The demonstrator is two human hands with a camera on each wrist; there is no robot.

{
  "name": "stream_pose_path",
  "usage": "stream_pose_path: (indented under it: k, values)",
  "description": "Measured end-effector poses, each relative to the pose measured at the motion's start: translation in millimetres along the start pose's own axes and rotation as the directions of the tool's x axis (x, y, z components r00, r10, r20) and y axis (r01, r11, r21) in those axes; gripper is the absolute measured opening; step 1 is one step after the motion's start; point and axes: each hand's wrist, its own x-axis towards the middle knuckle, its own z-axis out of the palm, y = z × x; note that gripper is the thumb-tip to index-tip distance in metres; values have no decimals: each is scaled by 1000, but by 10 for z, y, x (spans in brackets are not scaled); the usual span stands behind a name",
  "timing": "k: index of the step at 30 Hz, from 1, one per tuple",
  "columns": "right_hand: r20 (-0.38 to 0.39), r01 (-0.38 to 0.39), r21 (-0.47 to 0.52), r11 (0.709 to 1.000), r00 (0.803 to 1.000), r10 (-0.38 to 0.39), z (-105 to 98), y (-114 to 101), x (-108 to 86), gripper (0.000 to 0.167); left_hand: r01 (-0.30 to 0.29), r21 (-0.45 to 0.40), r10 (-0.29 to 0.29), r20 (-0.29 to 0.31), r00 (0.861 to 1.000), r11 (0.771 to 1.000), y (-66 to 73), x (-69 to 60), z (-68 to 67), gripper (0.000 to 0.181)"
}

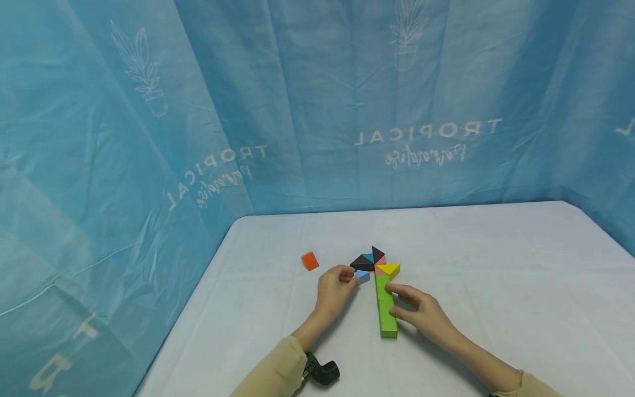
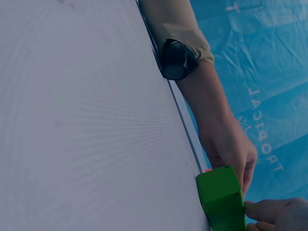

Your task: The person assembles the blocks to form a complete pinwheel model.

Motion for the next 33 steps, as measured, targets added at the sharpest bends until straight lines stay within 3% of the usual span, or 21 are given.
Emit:
stream_pose_path:
  k: [21,33]
  values:
    - [9,8,18,1000,1000,-9,-1,-15,-10,50,52,-15,-52,-6,999,999,82,104,161,20]
    - [-1,5,13,1000,1000,-5,-6,0,-7,50,38,-33,-39,-17,999,999,62,112,187,20]
